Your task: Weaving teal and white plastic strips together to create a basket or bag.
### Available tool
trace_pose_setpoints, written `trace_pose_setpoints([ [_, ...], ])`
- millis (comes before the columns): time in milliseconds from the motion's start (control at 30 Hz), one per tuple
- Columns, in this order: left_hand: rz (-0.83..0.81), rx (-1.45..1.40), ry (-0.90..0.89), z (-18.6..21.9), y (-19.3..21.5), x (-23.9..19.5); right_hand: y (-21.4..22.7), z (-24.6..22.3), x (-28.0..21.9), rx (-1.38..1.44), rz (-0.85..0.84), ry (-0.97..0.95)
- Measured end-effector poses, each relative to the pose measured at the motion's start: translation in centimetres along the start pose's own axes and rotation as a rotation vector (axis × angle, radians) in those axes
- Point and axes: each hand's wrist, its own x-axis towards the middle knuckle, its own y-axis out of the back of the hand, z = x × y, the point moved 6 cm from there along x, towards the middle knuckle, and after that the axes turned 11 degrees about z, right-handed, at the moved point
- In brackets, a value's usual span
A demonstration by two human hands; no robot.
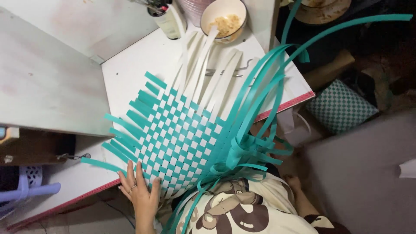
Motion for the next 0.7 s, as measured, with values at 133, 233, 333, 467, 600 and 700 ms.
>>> trace_pose_setpoints([
  [133, 0.007, -0.021, -0.031, -0.3, -0.2, 0.0, -0.1, -0.4, 0.0, -0.046, -0.022, 0.051],
  [233, 0.016, -0.011, -0.049, -0.3, -0.3, 0.0, 0.2, -0.6, -0.7, -0.065, -0.047, -0.008],
  [333, 0.006, -0.019, -0.037, -0.4, -0.3, 0.0, -0.3, 1.4, 0.7, -0.003, -0.019, -0.084],
  [467, -0.001, -0.034, -0.037, -0.1, -0.1, -0.1, 1.6, -1.5, -2.5, 0.024, -0.048, -0.053],
  [600, 0.004, -0.033, -0.031, -0.1, -0.1, -0.1, 1.0, -0.4, -0.8, 0.025, -0.016, -0.105],
  [700, 0.012, -0.024, -0.041, 0.0, 0.0, -0.1, 1.2, -0.8, -1.3, 0.004, -0.055, -0.145],
])
